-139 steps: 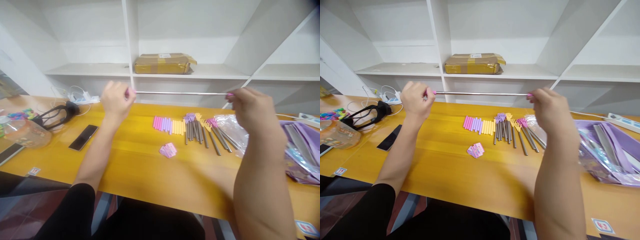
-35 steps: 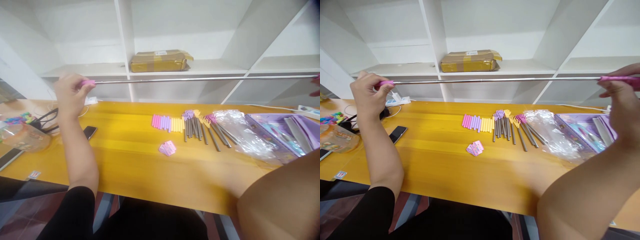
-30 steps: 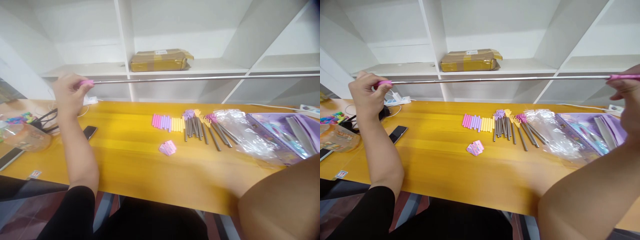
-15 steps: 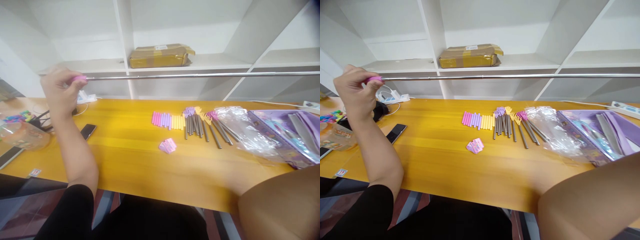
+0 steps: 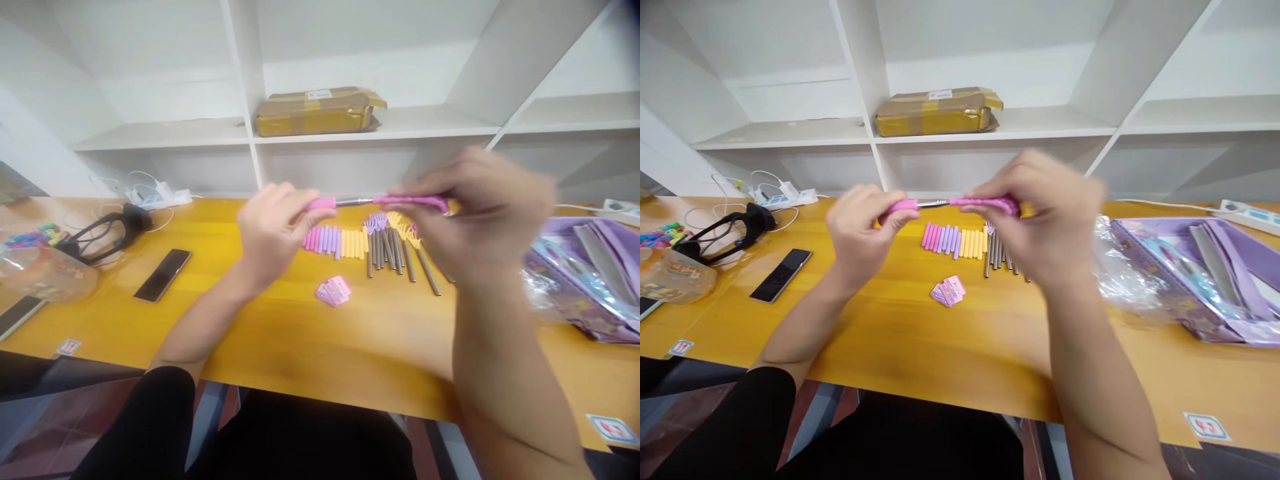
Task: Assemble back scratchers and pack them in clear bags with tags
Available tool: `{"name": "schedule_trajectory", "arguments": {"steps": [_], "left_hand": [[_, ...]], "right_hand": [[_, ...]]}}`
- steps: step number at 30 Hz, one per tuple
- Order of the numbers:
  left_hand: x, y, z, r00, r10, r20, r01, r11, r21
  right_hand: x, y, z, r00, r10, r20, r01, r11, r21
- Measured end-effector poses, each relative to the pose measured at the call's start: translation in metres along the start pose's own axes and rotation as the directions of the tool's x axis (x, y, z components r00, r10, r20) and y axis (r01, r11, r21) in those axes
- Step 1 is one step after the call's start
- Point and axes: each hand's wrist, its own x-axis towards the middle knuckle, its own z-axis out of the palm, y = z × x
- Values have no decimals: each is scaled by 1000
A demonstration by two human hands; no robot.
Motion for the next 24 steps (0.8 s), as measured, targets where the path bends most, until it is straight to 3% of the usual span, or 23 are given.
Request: {"name": "schedule_trajectory", "arguments": {"steps": [2,4,10,24], "left_hand": [[-5,11,3,998,-7,59,10,998,-58],[-5,7,-3,994,10,113,0,996,-90],[-2,-4,-11,987,27,158,-20,999,-41],[-4,-2,-10,974,87,208,-89,996,3]], "right_hand": [[-5,-12,11,994,-98,-43,98,995,-7],[-6,-19,14,991,-131,-17,131,991,-4],[-5,-17,6,991,-37,130,41,999,-23],[-8,-5,6,987,-43,152,44,999,-3]]}}
